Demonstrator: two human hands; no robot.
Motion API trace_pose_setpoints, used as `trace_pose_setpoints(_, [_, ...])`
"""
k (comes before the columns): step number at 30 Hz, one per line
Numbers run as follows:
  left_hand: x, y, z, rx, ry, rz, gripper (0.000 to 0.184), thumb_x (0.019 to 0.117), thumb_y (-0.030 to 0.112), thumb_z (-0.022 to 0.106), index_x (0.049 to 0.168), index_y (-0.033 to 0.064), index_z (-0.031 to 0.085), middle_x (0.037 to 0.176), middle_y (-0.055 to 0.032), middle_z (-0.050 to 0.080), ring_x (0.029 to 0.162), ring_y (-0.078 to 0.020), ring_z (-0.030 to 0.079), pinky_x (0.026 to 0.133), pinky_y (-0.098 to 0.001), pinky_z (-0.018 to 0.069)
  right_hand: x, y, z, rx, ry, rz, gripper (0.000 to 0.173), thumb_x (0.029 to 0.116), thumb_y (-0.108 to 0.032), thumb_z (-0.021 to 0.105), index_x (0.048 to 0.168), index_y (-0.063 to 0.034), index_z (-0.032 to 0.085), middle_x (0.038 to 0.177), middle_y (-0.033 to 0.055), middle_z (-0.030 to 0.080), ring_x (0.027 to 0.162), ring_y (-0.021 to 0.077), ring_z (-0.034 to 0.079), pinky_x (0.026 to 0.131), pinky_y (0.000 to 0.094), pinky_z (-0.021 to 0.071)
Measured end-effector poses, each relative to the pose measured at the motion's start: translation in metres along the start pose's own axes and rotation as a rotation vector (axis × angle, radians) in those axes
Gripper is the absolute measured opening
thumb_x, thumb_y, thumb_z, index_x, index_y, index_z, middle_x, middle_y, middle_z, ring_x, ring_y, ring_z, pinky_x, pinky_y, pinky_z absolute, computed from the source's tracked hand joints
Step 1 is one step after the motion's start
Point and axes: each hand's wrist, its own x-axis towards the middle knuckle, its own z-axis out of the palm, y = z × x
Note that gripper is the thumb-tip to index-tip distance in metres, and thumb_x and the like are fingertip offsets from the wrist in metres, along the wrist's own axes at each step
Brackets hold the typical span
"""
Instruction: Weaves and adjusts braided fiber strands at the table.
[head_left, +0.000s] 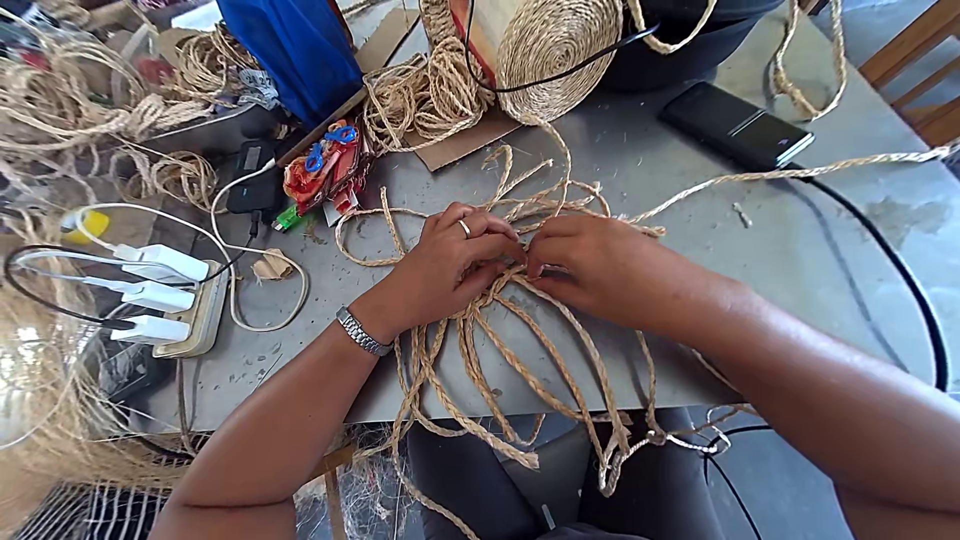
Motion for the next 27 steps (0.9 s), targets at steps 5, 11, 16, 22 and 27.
trace_pose_setpoints(5, [0.0009,0.0006,0.0005,0.035,0.029,0.039,0.025,0.0998,0.021,0.056,0.113,0.0180,0.077,0.128,-0.0046,0.064,0.123,-0.0248,0.054,0.104,-0.0456,0.0441,-0.0013,-0.0001,-0.0007,-0.020,0.003,-0.006,0.007,0.0924,-0.015,0.071,0.095,-0.0085,0.073,0.098,0.0069,0.070,0.097,0.0238,0.068,0.085,0.0416,0.0568])
trace_pose_setpoints(11, [0.0022,0.0013,0.0018,0.089,0.102,0.011,0.020,0.1006,0.022,0.061,0.106,0.0107,0.077,0.122,-0.0091,0.066,0.114,-0.0241,0.059,0.099,-0.0354,0.0481,-0.0012,-0.0025,-0.0018,0.008,-0.004,0.053,0.004,0.0899,-0.013,0.074,0.093,-0.0108,0.074,0.108,0.0106,0.062,0.093,0.0226,0.065,0.076,0.0371,0.0574])
trace_pose_setpoints(16, [0.0040,0.0004,0.0022,0.046,0.128,-0.005,0.017,0.0996,0.021,0.064,0.105,0.0096,0.075,0.118,-0.0079,0.067,0.113,-0.0224,0.060,0.099,-0.0357,0.0475,-0.0021,-0.0023,-0.0024,0.026,-0.009,0.075,0.004,0.0905,-0.014,0.074,0.094,-0.0115,0.074,0.103,0.0085,0.063,0.091,0.0215,0.065,0.075,0.0372,0.0569])
trace_pose_setpoints(22, [0.0046,0.0003,0.0027,0.034,0.135,-0.034,0.021,0.0992,0.022,0.065,0.113,0.0084,0.071,0.118,-0.0077,0.067,0.114,-0.0233,0.060,0.099,-0.0368,0.0477,-0.0027,-0.0001,-0.0015,-0.003,0.001,0.052,0.006,0.0915,-0.017,0.073,0.095,-0.0132,0.074,0.096,0.0062,0.064,0.091,0.0230,0.065,0.078,0.0422,0.0562])
trace_pose_setpoints(27, [0.0040,-0.0004,0.0032,0.033,0.129,-0.018,0.019,0.1007,0.019,0.062,0.114,0.0088,0.072,0.120,-0.0064,0.069,0.116,-0.0226,0.060,0.102,-0.0373,0.0461,-0.0038,-0.0004,-0.0047,0.026,-0.036,0.070,0.008,0.0908,-0.015,0.074,0.097,-0.0111,0.074,0.095,0.0058,0.067,0.087,0.0208,0.066,0.077,0.0408,0.0577])
